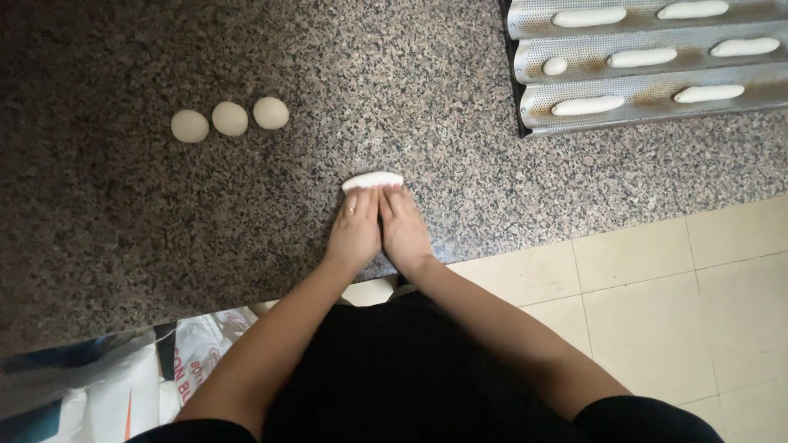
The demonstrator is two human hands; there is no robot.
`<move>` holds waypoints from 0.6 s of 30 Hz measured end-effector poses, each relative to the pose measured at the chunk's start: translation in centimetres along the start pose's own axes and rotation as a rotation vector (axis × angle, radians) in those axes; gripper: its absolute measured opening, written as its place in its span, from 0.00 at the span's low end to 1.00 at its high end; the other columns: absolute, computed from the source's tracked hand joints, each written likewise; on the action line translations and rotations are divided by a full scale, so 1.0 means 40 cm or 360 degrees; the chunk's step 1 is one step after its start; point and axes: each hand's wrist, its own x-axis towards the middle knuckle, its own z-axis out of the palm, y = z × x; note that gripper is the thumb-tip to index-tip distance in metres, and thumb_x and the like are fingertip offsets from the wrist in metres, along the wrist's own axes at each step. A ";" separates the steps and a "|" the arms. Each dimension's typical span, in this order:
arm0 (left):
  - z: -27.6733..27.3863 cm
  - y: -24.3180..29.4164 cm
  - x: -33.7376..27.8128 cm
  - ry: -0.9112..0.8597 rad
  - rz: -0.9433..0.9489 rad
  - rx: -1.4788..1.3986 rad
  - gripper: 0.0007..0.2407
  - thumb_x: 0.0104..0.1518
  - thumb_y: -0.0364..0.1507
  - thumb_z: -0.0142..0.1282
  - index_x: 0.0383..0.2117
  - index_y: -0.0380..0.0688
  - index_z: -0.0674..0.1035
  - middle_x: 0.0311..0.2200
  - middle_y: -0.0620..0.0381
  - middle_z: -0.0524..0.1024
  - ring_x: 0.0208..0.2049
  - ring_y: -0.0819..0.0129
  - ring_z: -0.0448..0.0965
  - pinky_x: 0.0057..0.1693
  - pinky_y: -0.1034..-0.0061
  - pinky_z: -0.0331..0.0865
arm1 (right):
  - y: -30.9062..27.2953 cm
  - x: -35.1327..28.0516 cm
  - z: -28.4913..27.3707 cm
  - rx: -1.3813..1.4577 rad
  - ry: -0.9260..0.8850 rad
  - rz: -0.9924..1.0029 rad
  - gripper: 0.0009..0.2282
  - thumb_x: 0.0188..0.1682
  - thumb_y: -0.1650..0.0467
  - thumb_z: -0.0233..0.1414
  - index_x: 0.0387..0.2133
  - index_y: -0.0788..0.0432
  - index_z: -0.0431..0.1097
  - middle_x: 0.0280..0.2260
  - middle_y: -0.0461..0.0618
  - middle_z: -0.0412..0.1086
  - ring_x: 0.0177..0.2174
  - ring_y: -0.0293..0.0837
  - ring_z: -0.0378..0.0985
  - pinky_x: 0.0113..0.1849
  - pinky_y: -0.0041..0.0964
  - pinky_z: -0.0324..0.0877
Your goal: Shape pieces of dough into long rolls and place them on a perforated baking tray.
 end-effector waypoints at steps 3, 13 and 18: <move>0.023 -0.017 -0.004 0.0014 0.0032 0.0011 0.30 0.50 0.27 0.52 0.64 0.31 0.69 0.57 0.42 0.69 0.63 0.44 0.66 0.65 0.58 0.67 | 0.029 0.002 0.030 -0.0171 0.0020 -0.0121 0.24 0.52 0.74 0.44 0.65 0.63 0.61 0.62 0.57 0.60 0.64 0.59 0.61 0.67 0.47 0.54; -0.054 0.035 -0.008 0.0184 -0.0125 -0.0086 0.33 0.45 0.26 0.57 0.65 0.33 0.68 0.57 0.43 0.67 0.61 0.41 0.66 0.64 0.57 0.67 | 0.015 0.000 0.019 0.0276 0.0250 0.0033 0.29 0.44 0.77 0.51 0.63 0.60 0.63 0.59 0.58 0.59 0.62 0.62 0.62 0.63 0.50 0.60; -0.007 0.038 -0.043 0.0172 -0.0033 0.0085 0.31 0.49 0.28 0.52 0.65 0.35 0.69 0.58 0.45 0.69 0.62 0.47 0.68 0.62 0.64 0.69 | 0.012 -0.042 0.038 0.0022 0.0127 -0.0121 0.25 0.50 0.75 0.47 0.64 0.66 0.61 0.60 0.61 0.62 0.64 0.61 0.62 0.66 0.47 0.55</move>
